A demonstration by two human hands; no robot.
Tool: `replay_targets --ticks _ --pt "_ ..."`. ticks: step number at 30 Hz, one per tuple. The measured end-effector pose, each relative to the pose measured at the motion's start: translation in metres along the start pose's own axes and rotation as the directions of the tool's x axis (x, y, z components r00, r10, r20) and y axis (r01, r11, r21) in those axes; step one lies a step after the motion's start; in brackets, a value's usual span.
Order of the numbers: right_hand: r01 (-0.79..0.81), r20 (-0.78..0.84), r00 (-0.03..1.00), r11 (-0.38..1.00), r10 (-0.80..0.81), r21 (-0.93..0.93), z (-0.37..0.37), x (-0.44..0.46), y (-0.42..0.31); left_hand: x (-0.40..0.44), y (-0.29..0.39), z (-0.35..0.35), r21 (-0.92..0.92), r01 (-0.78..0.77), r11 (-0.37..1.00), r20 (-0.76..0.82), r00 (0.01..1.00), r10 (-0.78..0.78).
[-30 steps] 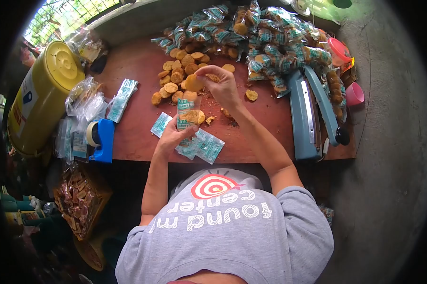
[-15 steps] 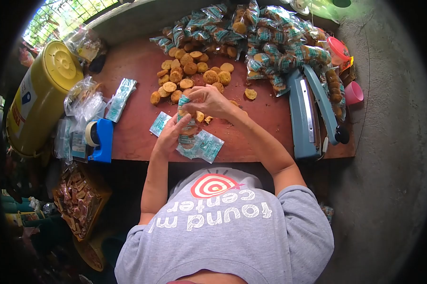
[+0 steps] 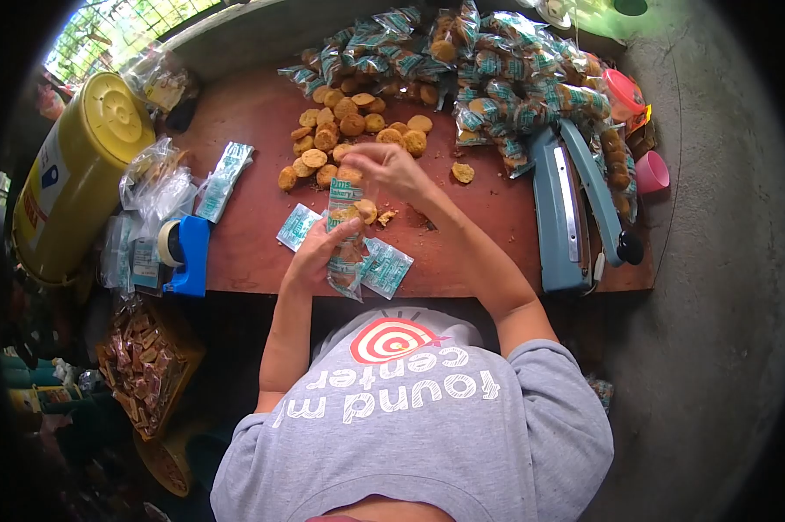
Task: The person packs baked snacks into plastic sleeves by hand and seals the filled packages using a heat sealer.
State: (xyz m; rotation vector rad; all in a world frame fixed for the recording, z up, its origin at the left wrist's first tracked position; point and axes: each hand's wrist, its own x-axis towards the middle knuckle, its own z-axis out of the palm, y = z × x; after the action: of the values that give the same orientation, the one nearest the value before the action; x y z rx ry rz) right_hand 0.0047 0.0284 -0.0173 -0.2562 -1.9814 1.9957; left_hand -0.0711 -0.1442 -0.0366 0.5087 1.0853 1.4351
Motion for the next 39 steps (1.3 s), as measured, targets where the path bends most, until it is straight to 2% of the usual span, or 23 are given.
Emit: replay_targets --ticks 2,3,4,5,6,9,10,12,13,14,16,17,18,20,21,25,28,32,34,35,37,38,39 --pt "-0.125 -0.371 0.927 0.894 -0.049 -0.431 -0.02 0.005 0.007 -0.004 0.002 0.002 0.019 0.01 1.0 -0.008 1.0 -0.01" --pt "-0.124 -0.372 0.927 0.894 -0.051 -0.431 -0.028 0.003 0.017 -0.007 0.004 0.004 -0.017 0.001 1.0 -0.009 1.0 -0.001" --pt "-0.187 -0.399 0.889 0.618 -0.225 -0.764 -0.036 0.0 0.029 -0.008 0.006 0.004 -0.052 -0.011 0.999 -0.01 1.0 0.01" --pt "-0.274 -0.345 0.852 0.226 -0.393 -0.935 -0.042 -0.002 0.042 -0.008 0.007 0.004 -0.051 -0.013 0.999 -0.01 1.0 0.013" --pt "-0.274 -0.345 0.852 0.226 -0.394 -0.935 -0.043 -0.004 0.047 -0.008 0.007 0.003 -0.051 -0.025 0.998 -0.021 0.999 0.024" --pt "-0.203 -0.369 0.911 0.576 -0.185 -0.792 -0.042 -0.013 0.049 -0.003 0.004 0.001 -0.018 -0.037 0.999 -0.035 0.999 0.036" --pt "-0.203 -0.369 0.911 0.576 -0.186 -0.792 -0.042 -0.011 0.046 -0.002 0.003 0.0 0.016 -0.034 0.999 -0.042 0.999 0.034" --pt "-0.012 -0.403 0.897 0.899 -0.184 -0.437 -0.043 -0.008 0.044 0.0 0.002 0.002 0.079 -0.029 0.996 -0.042 0.999 0.032" --pt "0.023 -0.389 0.915 0.975 -0.109 -0.22 -0.041 -0.008 0.03 0.001 0.002 0.004 0.141 -0.026 0.99 -0.042 0.999 0.033" --pt "0.022 -0.395 0.912 0.975 -0.109 -0.219 -0.038 -0.008 0.018 0.004 0.0 0.004 0.144 -0.023 0.989 -0.038 0.999 0.028" --pt "0.114 -0.212 0.97 0.993 -0.117 -0.028 -0.031 -0.011 -0.007 0.009 -0.007 0.001 0.215 -0.066 0.974 -0.016 0.997 0.071" --pt "0.042 -0.131 0.99 0.995 -0.054 -0.096 -0.027 -0.016 -0.021 0.011 -0.009 0.0 0.216 -0.062 0.974 -0.014 0.998 0.066" --pt "0.041 -0.135 0.989 0.995 -0.053 -0.094 -0.025 -0.017 -0.019 0.014 -0.011 0.001 0.215 -0.095 0.972 -0.001 0.995 0.097" --pt "0.043 0.114 0.993 0.971 -0.016 -0.236 -0.022 -0.017 -0.012 0.016 -0.009 0.003 0.216 -0.128 0.968 0.015 0.992 0.128" --pt "0.015 0.089 0.996 0.947 0.014 -0.321 -0.018 -0.019 -0.009 0.015 -0.005 0.006 0.187 -0.108 0.976 0.016 0.994 0.107" --pt "-0.145 0.039 0.985 0.929 0.168 -0.339 -0.011 -0.019 -0.008 0.019 -0.005 0.003 0.079 -0.065 0.995 0.033 0.997 0.063" --pt "0.178 0.032 0.983 0.916 -0.179 -0.36 0.0 -0.026 -0.01 0.02 -0.004 0.003 0.008 -0.048 0.999 0.005 0.999 0.048" --pt "0.169 -0.032 0.978 0.878 -0.204 -0.447 -0.001 -0.029 -0.007 0.026 -0.002 0.005 -0.018 -0.019 1.0 0.056 0.998 0.02" --pt "-0.038 -0.122 0.993 0.931 -0.007 -0.364 -0.001 -0.036 -0.02 0.029 0.003 0.011 -0.021 -0.003 1.0 0.088 0.996 0.005" --pt "-0.042 -0.134 0.991 0.931 -0.008 -0.364 -0.004 -0.038 -0.018 0.029 0.006 0.016 -0.016 0.003 1.0 0.098 0.995 -0.001" --pt "0.285 -0.062 0.907 0.718 -0.416 -0.635 -0.015 -0.044 -0.015 0.031 0.012 0.025 0.054 0.052 0.997 0.154 0.986 -0.06" --pt "0.272 -0.084 0.904 0.714 -0.42 -0.645 -0.019 -0.052 -0.015 0.034 0.012 0.029 0.064 0.06 0.996 0.176 0.982 -0.07" --pt "0.169 -0.169 0.937 0.821 -0.305 -0.545 -0.021 -0.064 -0.02 0.038 0.011 0.032 0.17 -0.02 0.985 0.234 0.972 -0.021"
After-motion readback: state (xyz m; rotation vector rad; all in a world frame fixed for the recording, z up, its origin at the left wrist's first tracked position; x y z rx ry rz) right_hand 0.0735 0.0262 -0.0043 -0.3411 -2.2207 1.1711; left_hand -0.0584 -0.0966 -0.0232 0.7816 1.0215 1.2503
